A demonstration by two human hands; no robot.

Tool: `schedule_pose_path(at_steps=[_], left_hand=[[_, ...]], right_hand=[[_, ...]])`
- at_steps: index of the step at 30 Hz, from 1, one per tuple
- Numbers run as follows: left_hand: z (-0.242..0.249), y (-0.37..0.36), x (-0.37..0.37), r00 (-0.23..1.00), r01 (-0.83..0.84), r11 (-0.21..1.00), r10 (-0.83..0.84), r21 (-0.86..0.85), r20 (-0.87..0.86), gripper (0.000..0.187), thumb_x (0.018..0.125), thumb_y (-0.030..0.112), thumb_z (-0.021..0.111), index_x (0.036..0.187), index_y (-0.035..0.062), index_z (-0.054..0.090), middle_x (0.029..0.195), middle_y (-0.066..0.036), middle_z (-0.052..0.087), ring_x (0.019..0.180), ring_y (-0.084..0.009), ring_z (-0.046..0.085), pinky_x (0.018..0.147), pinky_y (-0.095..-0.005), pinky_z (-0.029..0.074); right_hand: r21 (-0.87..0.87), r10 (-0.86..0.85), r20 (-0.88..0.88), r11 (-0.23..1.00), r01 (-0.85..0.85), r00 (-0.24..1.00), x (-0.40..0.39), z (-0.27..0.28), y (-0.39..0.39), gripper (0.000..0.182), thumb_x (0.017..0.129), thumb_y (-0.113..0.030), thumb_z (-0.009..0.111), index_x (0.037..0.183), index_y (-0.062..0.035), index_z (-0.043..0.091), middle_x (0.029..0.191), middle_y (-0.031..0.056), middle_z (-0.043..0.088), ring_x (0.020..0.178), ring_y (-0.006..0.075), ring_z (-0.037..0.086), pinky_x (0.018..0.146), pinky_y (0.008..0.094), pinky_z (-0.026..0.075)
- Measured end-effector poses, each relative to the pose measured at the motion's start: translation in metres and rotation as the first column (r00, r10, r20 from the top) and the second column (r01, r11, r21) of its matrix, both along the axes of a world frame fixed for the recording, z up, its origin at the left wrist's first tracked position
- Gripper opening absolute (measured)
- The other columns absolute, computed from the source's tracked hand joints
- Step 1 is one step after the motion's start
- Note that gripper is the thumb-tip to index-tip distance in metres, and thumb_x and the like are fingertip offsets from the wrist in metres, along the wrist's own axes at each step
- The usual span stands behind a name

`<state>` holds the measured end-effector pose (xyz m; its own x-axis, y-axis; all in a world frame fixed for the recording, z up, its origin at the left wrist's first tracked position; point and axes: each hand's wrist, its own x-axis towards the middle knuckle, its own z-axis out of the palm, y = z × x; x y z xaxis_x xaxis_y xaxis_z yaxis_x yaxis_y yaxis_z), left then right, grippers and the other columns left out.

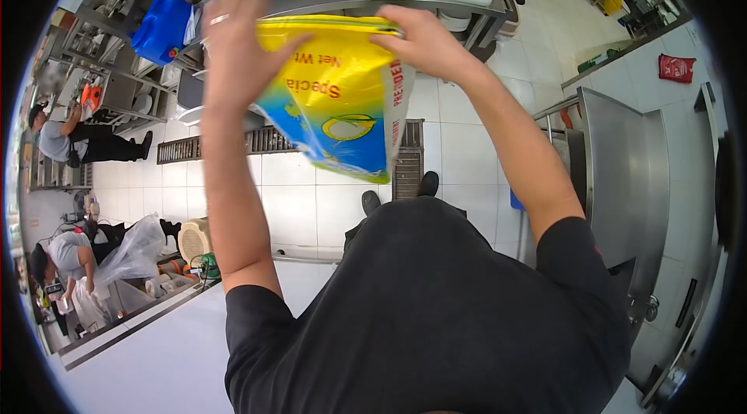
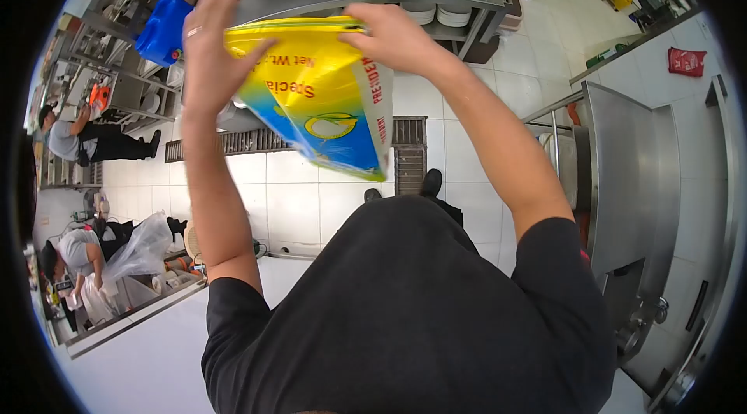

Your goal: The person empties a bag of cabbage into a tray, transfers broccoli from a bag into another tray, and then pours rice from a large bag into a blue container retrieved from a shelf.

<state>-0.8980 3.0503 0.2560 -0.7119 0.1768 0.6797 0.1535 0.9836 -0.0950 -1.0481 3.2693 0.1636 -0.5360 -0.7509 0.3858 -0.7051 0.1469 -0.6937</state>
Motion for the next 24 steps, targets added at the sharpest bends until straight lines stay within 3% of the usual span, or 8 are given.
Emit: schedule_pose_path(at_steps=[5, 7, 9, 12, 14, 19, 22, 24], left_hand=[[-0.03, 0.045, -0.032, 0.956, -0.037, 0.953, -0.054, 0.302, 0.288, 0.064, 0.078, 0.026, 0.079, 0.136, 0.0123, 0.055, 0.107, -0.015, 0.07, 0.102, -0.0308, 0.067, 0.094, -0.0382, 0.049], [-0.028, 0.037, -0.035, 0.943, -0.099, 0.867, -0.075, 0.488, 0.324, 0.057, 0.082, 0.023, 0.078, 0.133, 0.0103, 0.059, 0.103, -0.014, 0.072, 0.096, -0.025, 0.07, 0.086, -0.0328, 0.053], [-0.036, 0.02, -0.035, 0.978, 0.084, 0.767, -0.184, 0.636, 0.093, 0.039, 0.085, 0.019, 0.077, 0.121, 0.0085, 0.068, 0.1, -0.011, 0.074, 0.087, -0.018, 0.071, 0.079, -0.03, 0.054], [-0.014, -0.003, -0.005, 0.978, 0.116, 0.594, -0.209, 0.796, 0.014, 0.034, 0.09, 0.007, 0.072, 0.124, 0.0041, 0.066, 0.113, -0.006, 0.07, 0.097, -0.0095, 0.064, 0.085, -0.0231, 0.052], [-0.005, -0.031, 0.019, 0.991, 0.108, 0.575, -0.125, 0.811, -0.044, 0.034, 0.094, 0.005, 0.067, 0.127, -0.0005, 0.062, 0.116, -0.008, 0.068, 0.101, -0.013, 0.063, 0.089, -0.0246, 0.05], [0.015, -0.078, 0.069, 0.949, 0.255, 0.568, 0.007, 0.782, -0.315, 0.038, 0.102, 0.021, 0.06, 0.128, -0.005, 0.056, 0.116, -0.011, 0.066, 0.103, -0.0165, 0.062, 0.091, -0.0279, 0.049], [0.025, -0.088, 0.069, 0.961, 0.173, 0.589, 0.074, 0.79, -0.266, 0.038, 0.102, 0.024, 0.059, 0.128, -0.0039, 0.056, 0.114, -0.01, 0.067, 0.101, -0.0156, 0.063, 0.088, -0.0273, 0.05], [0.023, -0.093, 0.066, 0.962, 0.134, 0.592, 0.115, 0.795, -0.248, 0.038, 0.103, 0.027, 0.056, 0.127, -0.0031, 0.057, 0.113, -0.01, 0.067, 0.1, -0.0152, 0.063, 0.088, -0.0271, 0.05]], right_hand=[[-0.125, 0.097, -0.24, 0.984, -0.13, 0.966, -0.003, 0.025, -0.032, 0.032, 0.091, -0.022, 0.066, 0.115, -0.0024, 0.06, 0.101, 0.0157, 0.07, 0.091, 0.0272, 0.068, 0.082, 0.0355, 0.052], [-0.093, 0.108, -0.05, 0.989, -0.112, 0.993, -0.013, 0.032, -0.013, 0.04, 0.091, -0.026, 0.068, 0.125, -0.0066, 0.058, 0.115, 0.0127, 0.068, 0.106, 0.0235, 0.065, 0.093, 0.0337, 0.05], [-0.247, 0.088, 0.008, 0.965, -0.084, 0.996, -0.023, 0.029, 0.019, 0.046, 0.09, -0.032, 0.071, 0.128, -0.0095, 0.058, 0.116, 0.0113, 0.068, 0.11, 0.0234, 0.064, 0.098, 0.0336, 0.049], [-0.141, -0.05, 0.382, 0.984, 0.112, 0.923, -0.056, -0.014, 0.092, 0.051, 0.094, -0.039, 0.065, 0.132, -0.0057, 0.056, 0.127, 0.0128, 0.063, 0.119, 0.0234, 0.059, 0.102, 0.0355, 0.045], [0.217, -0.349, 0.213, 0.928, 0.304, 0.913, -0.089, -0.064, 0.153, 0.06, 0.095, -0.05, 0.06, 0.131, -0.0022, 0.057, 0.127, 0.0142, 0.063, 0.121, 0.0242, 0.057, 0.103, 0.0376, 0.044], [0.408, -0.667, 0.569, 0.737, 0.539, 0.481, -0.115, -0.158, 0.246, 0.081, 0.091, -0.067, 0.055, 0.128, 0.0054, 0.058, 0.129, 0.02, 0.062, 0.122, 0.0266, 0.056, 0.104, 0.0405, 0.042], [0.4, -0.492, 0.862, 0.809, 0.431, 0.123, -0.116, -0.19, 0.252, 0.078, 0.093, -0.062, 0.056, 0.13, 0.0065, 0.056, 0.128, 0.0213, 0.062, 0.118, 0.0265, 0.059, 0.102, 0.04, 0.045], [0.207, -0.287, 0.946, 0.892, 0.403, 0.15, -0.088, -0.16, 0.235, 0.065, 0.095, -0.053, 0.06, 0.128, 0.0038, 0.058, 0.122, 0.0184, 0.065, 0.112, 0.0244, 0.062, 0.097, 0.0373, 0.048]])
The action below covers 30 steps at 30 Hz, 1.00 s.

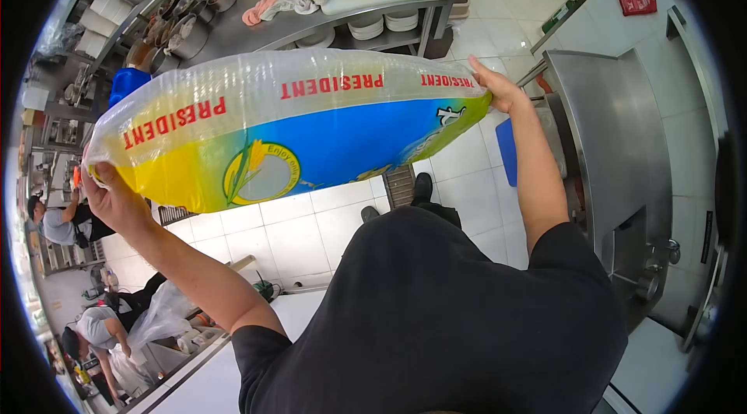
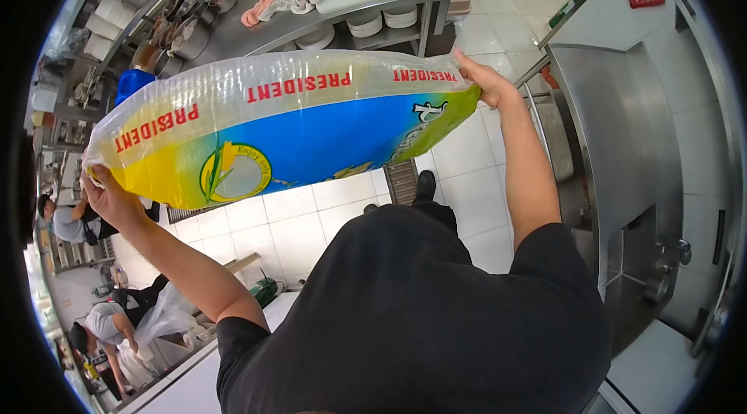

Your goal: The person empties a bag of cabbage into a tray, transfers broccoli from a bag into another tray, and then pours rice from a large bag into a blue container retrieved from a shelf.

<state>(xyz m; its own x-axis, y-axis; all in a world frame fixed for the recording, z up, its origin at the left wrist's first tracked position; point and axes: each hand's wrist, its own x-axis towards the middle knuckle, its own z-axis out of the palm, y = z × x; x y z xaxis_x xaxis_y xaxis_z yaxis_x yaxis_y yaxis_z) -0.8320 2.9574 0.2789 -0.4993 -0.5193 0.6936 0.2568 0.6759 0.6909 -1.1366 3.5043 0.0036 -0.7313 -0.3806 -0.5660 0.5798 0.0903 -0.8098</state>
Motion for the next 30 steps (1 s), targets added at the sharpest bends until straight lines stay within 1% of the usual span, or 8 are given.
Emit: schedule_pose_path(at_steps=[4, 7, 13, 16, 19, 22, 25, 30], left_hand=[[-0.003, -0.012, 0.005, 0.991, -0.131, 0.983, 0.128, 0.129, 0.033, 0.044, 0.106, 0.037, 0.047, 0.124, -0.0011, 0.058, 0.113, -0.008, 0.067, 0.096, -0.0145, 0.063, 0.082, -0.0268, 0.052], [-0.013, -0.036, 0.013, 0.98, -0.188, 0.982, 0.185, 0.036, 0.072, 0.043, 0.106, 0.038, 0.048, 0.121, -0.0003, 0.061, 0.113, -0.008, 0.066, 0.097, -0.0155, 0.062, 0.085, -0.0271, 0.05], [-0.04, -0.048, 0.013, 0.996, -0.025, 0.973, 0.045, 0.231, -0.083, 0.035, 0.105, 0.032, 0.051, 0.108, -0.0006, 0.063, 0.103, -0.005, 0.067, 0.091, -0.0105, 0.059, 0.083, -0.0244, 0.048], [-0.043, -0.045, 0.015, 0.987, 0.1, 0.947, -0.054, 0.306, -0.154, 0.034, 0.105, 0.031, 0.051, 0.111, -0.0002, 0.064, 0.103, -0.005, 0.067, 0.092, -0.0106, 0.06, 0.084, -0.0253, 0.048], [-0.029, -0.022, 0.012, 0.999, 0.024, 0.964, -0.015, 0.266, -0.036, 0.035, 0.105, 0.031, 0.053, 0.111, -0.0005, 0.065, 0.1, -0.003, 0.067, 0.089, -0.0098, 0.059, 0.082, -0.0243, 0.047], [-0.028, -0.002, -0.005, 0.987, -0.092, 0.994, 0.083, 0.057, 0.134, 0.034, 0.102, 0.033, 0.058, 0.105, 0.0011, 0.07, 0.092, -0.001, 0.067, 0.082, -0.0075, 0.055, 0.074, -0.0228, 0.045], [-0.021, 0.059, -0.039, 0.96, -0.101, 0.987, 0.129, -0.123, 0.248, 0.034, 0.1, 0.033, 0.062, 0.103, 0.0005, 0.072, 0.083, -0.001, 0.066, 0.075, -0.007, 0.053, 0.067, -0.0246, 0.044], [-0.01, 0.105, -0.075, 0.944, 0.166, 0.952, -0.078, -0.257, 0.321, 0.033, 0.098, 0.031, 0.064, 0.104, -0.0009, 0.07, 0.078, -0.009, 0.066, 0.068, -0.0126, 0.057, 0.064, -0.0277, 0.047]], right_hand=[[-0.341, -0.046, -0.089, 0.94, 0.013, 0.995, 0.003, -0.02, 0.005, 0.034, 0.096, -0.029, 0.066, 0.116, -0.0017, 0.061, 0.11, 0.0108, 0.068, 0.098, 0.0175, 0.065, 0.084, 0.0303, 0.053], [-0.298, -0.321, -0.216, 0.921, 0.251, 0.922, 0.004, -0.026, -0.001, 0.015, 0.095, -0.02, 0.069, 0.093, -0.0081, 0.06, 0.089, 0.001, 0.063, 0.079, 0.0105, 0.06, 0.07, 0.0261, 0.05], [-0.208, -0.375, -0.273, 0.922, 0.326, 0.886, -0.007, -0.041, -0.01, 0.032, 0.093, -0.017, 0.069, 0.072, -0.0153, 0.045, 0.068, -0.0083, 0.043, 0.061, 0.0049, 0.036, 0.054, 0.0243, 0.033], [-0.015, -0.342, -0.427, 0.928, 0.371, 0.837, -0.033, -0.072, 0.005, 0.033, 0.091, -0.021, 0.072, 0.073, -0.0117, 0.046, 0.068, -0.004, 0.049, 0.061, 0.0094, 0.041, 0.056, 0.0278, 0.036], [0.55, 0.185, -0.736, 0.724, 0.416, 0.651, -0.036, -0.055, -0.002, 0.032, 0.09, -0.03, 0.072, 0.081, -0.0047, 0.055, 0.076, 0.0048, 0.06, 0.067, 0.0184, 0.054, 0.062, 0.0347, 0.045], [0.687, 0.339, -0.693, 0.578, 0.44, 0.637, -0.046, -0.026, -0.029, 0.046, 0.089, -0.041, 0.071, 0.105, 0.001, 0.063, 0.1, 0.0166, 0.069, 0.091, 0.0299, 0.066, 0.081, 0.0399, 0.051], [0.304, 0.184, -0.843, 0.939, 0.164, 0.505, -0.012, 0.066, -0.107, 0.067, 0.086, -0.049, 0.072, 0.132, -0.003, 0.058, 0.13, 0.0204, 0.061, 0.123, 0.031, 0.057, 0.102, 0.0389, 0.045], [0.262, 0.272, -0.962, 0.94, -0.217, 0.017, 0.096, 0.187, -0.232, 0.076, 0.081, -0.04, 0.08, 0.144, -0.0126, 0.046, 0.14, 0.0158, 0.055, 0.133, 0.0301, 0.05, 0.108, 0.0393, 0.041]])
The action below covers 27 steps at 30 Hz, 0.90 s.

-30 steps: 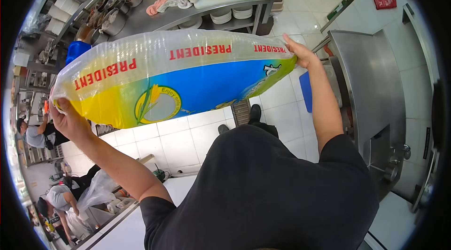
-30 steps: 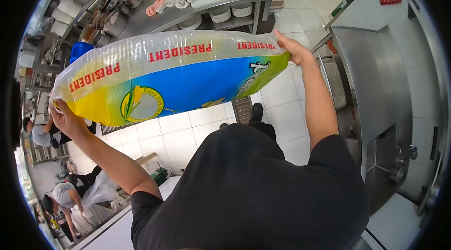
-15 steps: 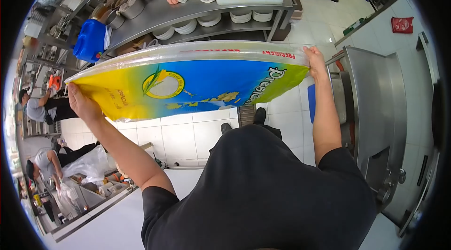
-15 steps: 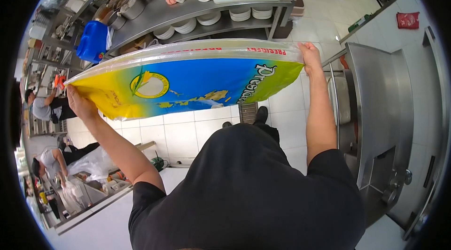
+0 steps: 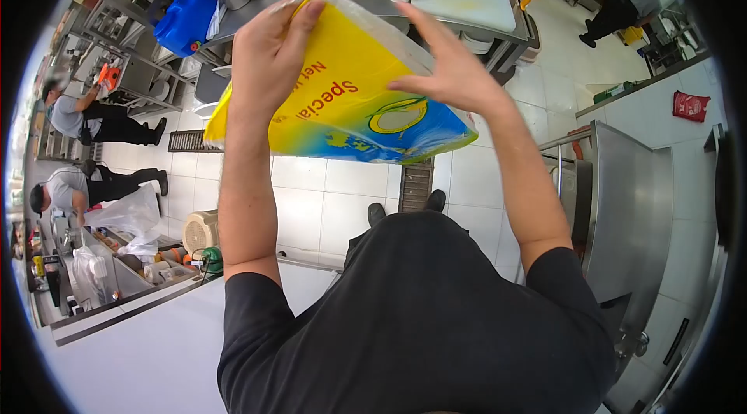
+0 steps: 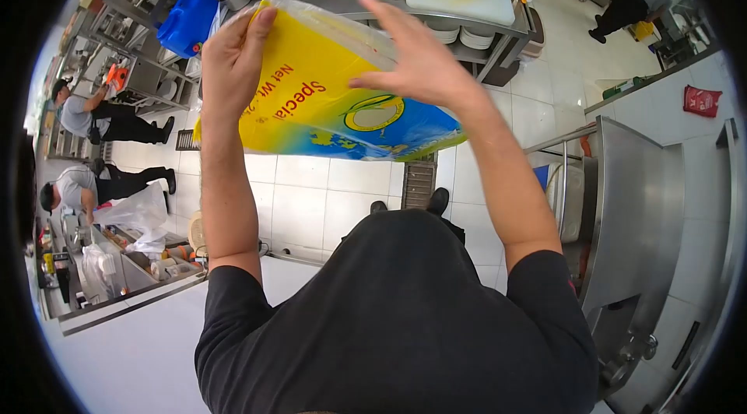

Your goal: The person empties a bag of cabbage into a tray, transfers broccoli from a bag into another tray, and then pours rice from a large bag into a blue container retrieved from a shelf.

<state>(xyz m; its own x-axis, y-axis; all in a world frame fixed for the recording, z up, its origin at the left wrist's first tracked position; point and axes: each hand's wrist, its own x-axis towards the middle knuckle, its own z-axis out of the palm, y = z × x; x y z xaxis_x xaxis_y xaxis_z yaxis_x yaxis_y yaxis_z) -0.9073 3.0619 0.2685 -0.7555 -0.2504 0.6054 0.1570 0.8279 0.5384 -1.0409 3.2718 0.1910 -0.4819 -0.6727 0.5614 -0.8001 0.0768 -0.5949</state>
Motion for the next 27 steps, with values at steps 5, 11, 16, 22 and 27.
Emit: schedule_pose_path(at_steps=[5, 11, 16, 22, 27], left_hand=[[0.024, -0.021, -0.007, 0.997, -0.053, 0.998, 0.055, 0.042, -0.062, 0.034, 0.096, 0.031, 0.068, 0.105, -0.001, 0.069, 0.087, -0.008, 0.068, 0.077, -0.0124, 0.061, 0.071, -0.0264, 0.048], [0.061, -0.009, 0.008, 0.982, -0.056, 0.998, 0.053, -0.012, -0.18, 0.026, 0.099, 0.021, 0.063, 0.107, -0.0029, 0.067, 0.094, -0.007, 0.068, 0.087, -0.0113, 0.061, 0.077, -0.0255, 0.049], [0.029, -0.085, 0.084, 0.683, -0.415, 0.91, 0.295, -0.023, -0.668, 0.045, 0.092, 0.027, 0.073, 0.126, 0.0019, 0.055, 0.117, -0.009, 0.06, 0.106, -0.017, 0.057, 0.091, -0.0298, 0.047], [-0.169, -0.131, 0.099, 0.876, -0.079, 0.783, 0.35, 0.617, -0.332, 0.068, 0.088, 0.049, 0.071, 0.131, 0.0035, 0.046, 0.129, -0.013, 0.054, 0.123, -0.0237, 0.051, 0.103, -0.0376, 0.043], [-0.161, -0.089, 0.064, 0.962, 0.205, 0.652, 0.002, 0.73, -0.271, 0.112, 0.07, 0.076, 0.071, 0.145, 0.002, 0.035, 0.134, -0.016, 0.052, 0.128, -0.0261, 0.049, 0.103, -0.0385, 0.044]], right_hand=[[-0.036, 0.033, 0.08, 0.999, -0.03, 0.996, 0.007, 0.003, -0.042, 0.06, 0.086, -0.037, 0.076, 0.133, -0.0111, 0.05, 0.113, 0.0149, 0.069, 0.104, 0.0325, 0.067, 0.087, 0.0402, 0.052], [-0.211, 0.076, 0.092, 0.976, -0.055, 0.993, -0.007, -0.015, -0.051, 0.027, 0.094, -0.028, 0.068, 0.11, -0.0079, 0.059, 0.078, 0.0086, 0.066, 0.069, 0.0211, 0.063, 0.064, 0.0316, 0.048], [-0.371, 0.118, 0.218, 0.928, -0.029, 0.969, -0.017, 0.0, -0.051, 0.022, 0.1, -0.028, 0.062, 0.101, -0.0057, 0.06, 0.078, -0.0026, 0.059, 0.07, 0.0064, 0.047, 0.064, 0.0227, 0.041], [-0.566, 0.252, 0.411, 0.824, 0.029, 0.876, -0.056, 0.015, -0.015, 0.027, 0.103, -0.032, 0.058, 0.103, -0.0055, 0.062, 0.095, -0.0036, 0.064, 0.083, 0.0038, 0.053, 0.075, 0.0185, 0.043], [-0.647, 0.355, 0.467, 0.762, 0.039, 0.81, -0.076, 0.022, -0.026, 0.027, 0.103, -0.03, 0.057, 0.106, -0.0044, 0.063, 0.099, 0.0003, 0.067, 0.087, 0.0065, 0.06, 0.077, 0.0221, 0.049]])
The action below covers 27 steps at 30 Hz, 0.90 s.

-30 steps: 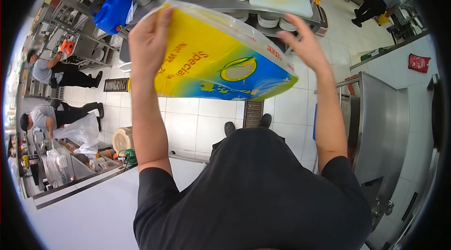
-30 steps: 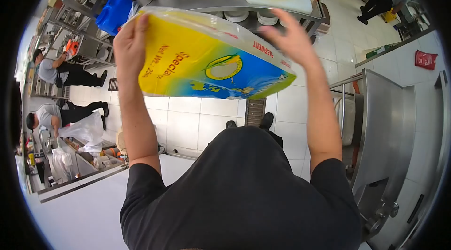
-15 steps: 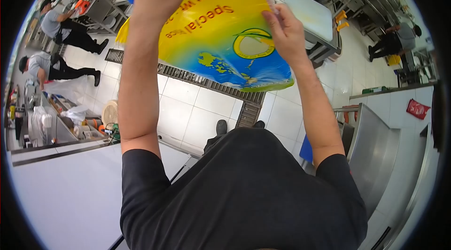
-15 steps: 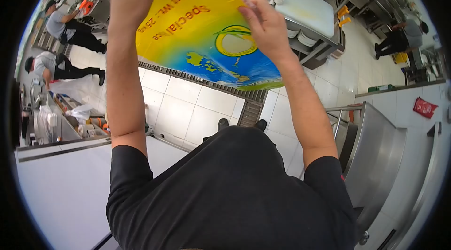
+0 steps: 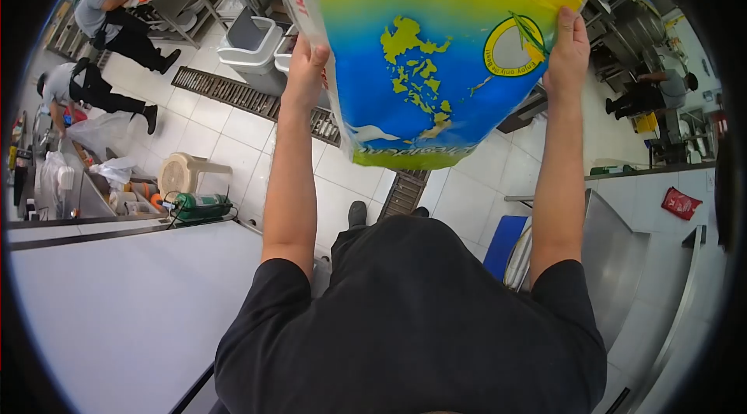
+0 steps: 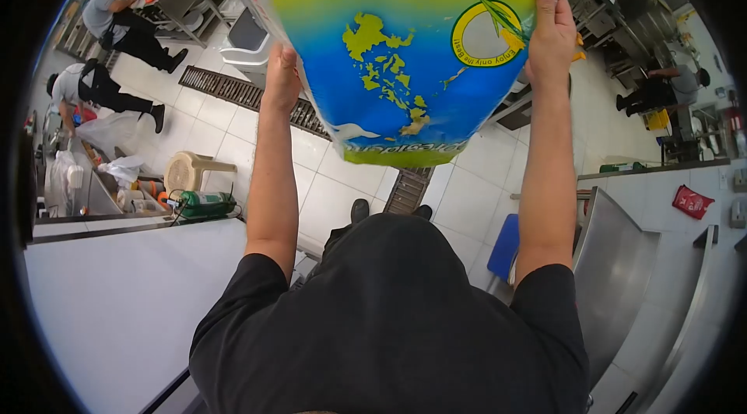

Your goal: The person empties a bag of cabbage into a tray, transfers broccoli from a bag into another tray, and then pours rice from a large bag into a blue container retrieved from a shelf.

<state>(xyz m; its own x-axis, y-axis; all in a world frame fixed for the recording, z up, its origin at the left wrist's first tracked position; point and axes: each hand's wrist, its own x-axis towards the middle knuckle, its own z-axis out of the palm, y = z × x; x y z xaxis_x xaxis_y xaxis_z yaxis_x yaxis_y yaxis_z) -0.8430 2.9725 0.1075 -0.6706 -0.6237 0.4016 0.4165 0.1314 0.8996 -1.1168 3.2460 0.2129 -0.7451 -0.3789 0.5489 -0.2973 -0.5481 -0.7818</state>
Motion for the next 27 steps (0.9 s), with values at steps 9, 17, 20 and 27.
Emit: schedule_pose_path(at_steps=[9, 17, 20, 27], left_hand=[[-0.001, -0.008, -0.02, 0.932, 0.31, 0.949, -0.294, -0.049, 0.21, 0.102, 0.067, 0.046, 0.091, 0.143, 0.0009, 0.038, 0.128, -0.014, 0.057, 0.118, -0.0228, 0.056, 0.1, -0.0378, 0.047], [-0.044, -0.024, -0.086, 0.9, 0.387, 0.861, -0.431, 0.33, 0.07, 0.028, 0.092, 0.024, 0.073, 0.112, 0.0043, 0.068, 0.1, 0.0, 0.07, 0.088, -0.0094, 0.063, 0.076, -0.0264, 0.049], [-0.056, -0.036, -0.116, 0.85, 0.417, 0.837, -0.497, 0.355, 0.173, 0.028, 0.095, 0.027, 0.069, 0.112, 0.0046, 0.068, 0.098, 0.001, 0.069, 0.082, -0.0081, 0.062, 0.072, -0.0256, 0.049], [-0.062, -0.029, -0.174, 0.665, 0.488, 0.807, -0.59, 0.332, 0.457, 0.033, 0.104, 0.031, 0.055, 0.107, 0.0007, 0.066, 0.087, -0.002, 0.069, 0.07, -0.0088, 0.062, 0.064, -0.0239, 0.05]], right_hand=[[-0.029, -0.179, 0.095, 0.983, 0.183, 0.979, -0.008, -0.03, 0.001, 0.028, 0.102, -0.03, 0.058, 0.108, -0.0028, 0.063, 0.099, 0.0008, 0.067, 0.087, 0.0072, 0.059, 0.077, 0.0226, 0.049], [0.13, -0.172, 0.158, 0.98, 0.152, 0.972, 0.037, -0.072, 0.032, 0.05, 0.095, -0.046, 0.065, 0.122, -0.0042, 0.061, 0.11, 0.0029, 0.067, 0.099, 0.0114, 0.061, 0.088, 0.0261, 0.048], [0.47, -0.125, 0.287, 0.882, -0.026, 0.95, 0.045, -0.135, 0.065, 0.059, 0.09, -0.045, 0.072, 0.126, -0.0006, 0.06, 0.116, 0.0049, 0.067, 0.106, 0.0158, 0.061, 0.096, 0.0309, 0.048], [0.233, -0.391, 0.682, 0.917, 0.324, 0.618, 0.087, -0.227, 0.089, 0.041, 0.09, -0.021, 0.074, 0.119, 0.0056, 0.062, 0.107, 0.0112, 0.07, 0.089, 0.0145, 0.066, 0.078, 0.0288, 0.054]])
